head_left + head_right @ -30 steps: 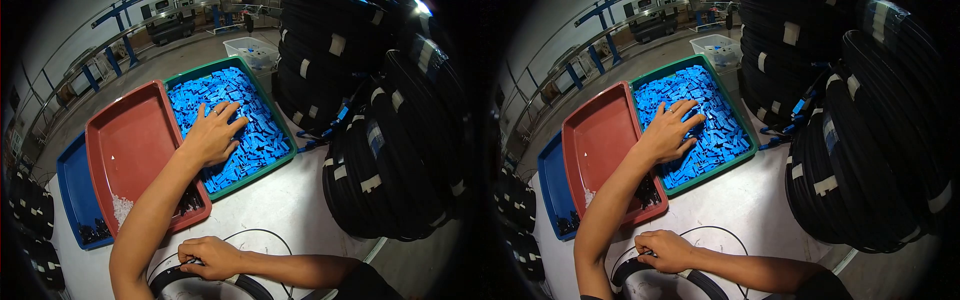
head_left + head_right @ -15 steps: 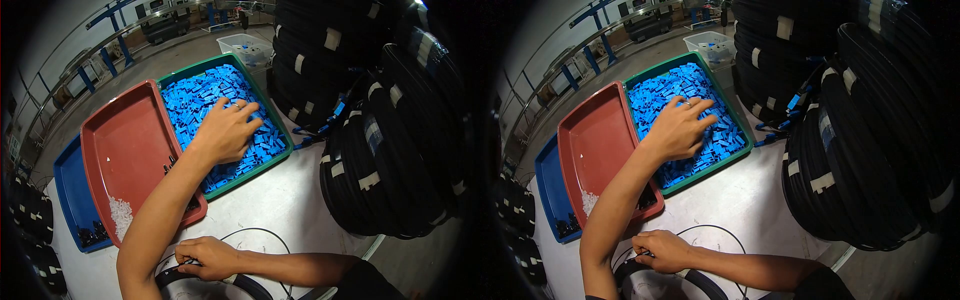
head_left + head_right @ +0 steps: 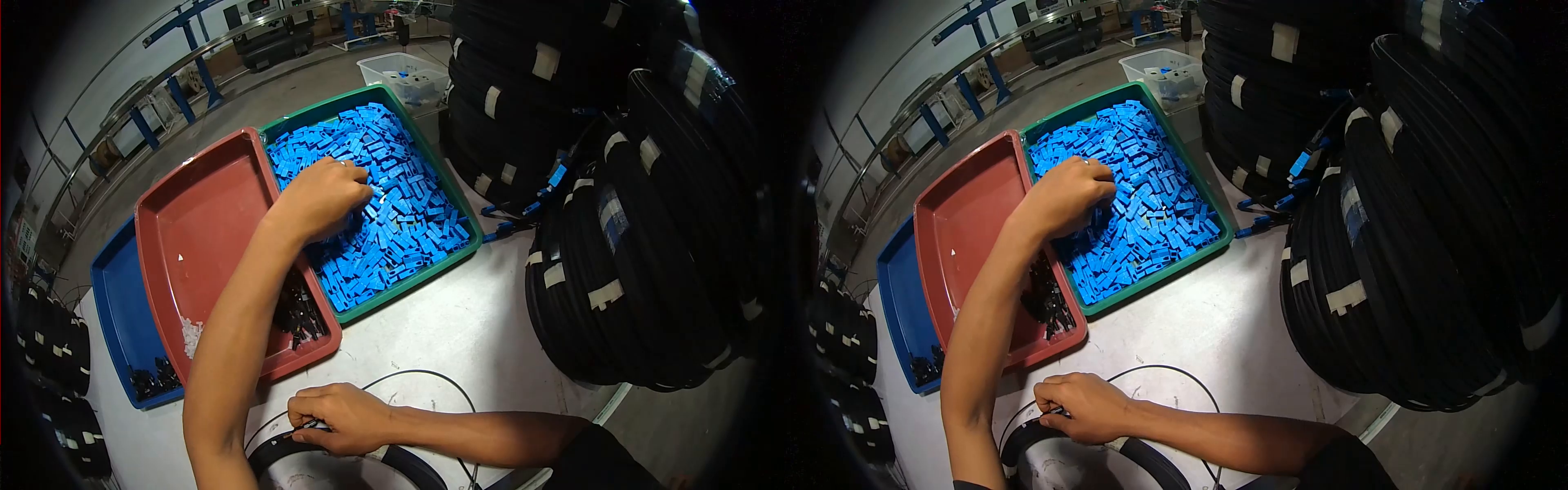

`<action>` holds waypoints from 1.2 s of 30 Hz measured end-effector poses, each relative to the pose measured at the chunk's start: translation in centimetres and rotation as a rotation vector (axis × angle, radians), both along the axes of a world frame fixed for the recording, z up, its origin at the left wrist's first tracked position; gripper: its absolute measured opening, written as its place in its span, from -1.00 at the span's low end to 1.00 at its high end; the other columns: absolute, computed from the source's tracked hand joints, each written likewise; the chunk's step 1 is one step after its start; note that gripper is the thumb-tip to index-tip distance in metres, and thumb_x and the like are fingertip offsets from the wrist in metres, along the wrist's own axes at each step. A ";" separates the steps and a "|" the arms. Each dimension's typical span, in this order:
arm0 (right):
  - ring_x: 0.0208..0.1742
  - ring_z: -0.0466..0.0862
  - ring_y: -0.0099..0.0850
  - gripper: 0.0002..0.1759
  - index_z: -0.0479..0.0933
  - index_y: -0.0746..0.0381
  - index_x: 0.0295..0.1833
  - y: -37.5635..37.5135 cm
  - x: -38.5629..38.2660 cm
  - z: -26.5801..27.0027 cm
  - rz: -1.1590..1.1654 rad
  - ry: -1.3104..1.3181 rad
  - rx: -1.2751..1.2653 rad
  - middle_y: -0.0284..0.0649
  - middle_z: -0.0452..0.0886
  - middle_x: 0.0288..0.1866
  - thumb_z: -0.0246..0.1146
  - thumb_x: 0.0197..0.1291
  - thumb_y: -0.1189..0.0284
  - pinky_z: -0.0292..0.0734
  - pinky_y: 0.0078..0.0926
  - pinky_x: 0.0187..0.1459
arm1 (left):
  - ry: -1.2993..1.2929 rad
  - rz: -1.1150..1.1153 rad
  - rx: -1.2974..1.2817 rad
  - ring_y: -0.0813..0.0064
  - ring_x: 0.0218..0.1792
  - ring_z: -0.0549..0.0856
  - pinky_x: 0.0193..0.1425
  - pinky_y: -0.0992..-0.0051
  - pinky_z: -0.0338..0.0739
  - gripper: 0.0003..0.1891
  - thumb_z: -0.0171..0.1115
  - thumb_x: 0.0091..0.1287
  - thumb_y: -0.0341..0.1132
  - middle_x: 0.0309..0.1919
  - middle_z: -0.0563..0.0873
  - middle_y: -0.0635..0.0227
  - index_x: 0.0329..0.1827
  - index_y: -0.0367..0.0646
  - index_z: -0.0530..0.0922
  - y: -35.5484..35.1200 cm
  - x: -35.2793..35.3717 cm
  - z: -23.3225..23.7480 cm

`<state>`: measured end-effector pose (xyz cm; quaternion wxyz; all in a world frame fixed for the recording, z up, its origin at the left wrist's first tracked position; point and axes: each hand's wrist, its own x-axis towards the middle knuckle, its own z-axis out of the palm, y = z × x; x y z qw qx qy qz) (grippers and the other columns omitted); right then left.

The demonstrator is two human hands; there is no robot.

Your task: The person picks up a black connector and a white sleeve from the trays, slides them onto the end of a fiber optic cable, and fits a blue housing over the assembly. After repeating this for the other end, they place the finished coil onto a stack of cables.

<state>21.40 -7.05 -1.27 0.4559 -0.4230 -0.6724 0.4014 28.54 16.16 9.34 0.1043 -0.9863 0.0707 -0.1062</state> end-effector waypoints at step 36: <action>-0.40 0.65 -0.33 -0.82 0.64 0.28 -0.16 -1.4 -0.6 2.2 -0.309 -0.272 0.409 -0.18 0.65 -0.32 0.51 0.17 0.56 0.52 -0.43 -0.40 | -0.695 0.287 -1.531 0.30 0.02 0.81 0.06 0.42 0.67 -0.75 0.14 0.56 -0.46 0.09 0.64 0.15 0.24 -0.31 0.49 -14.6 -31.0 -7.2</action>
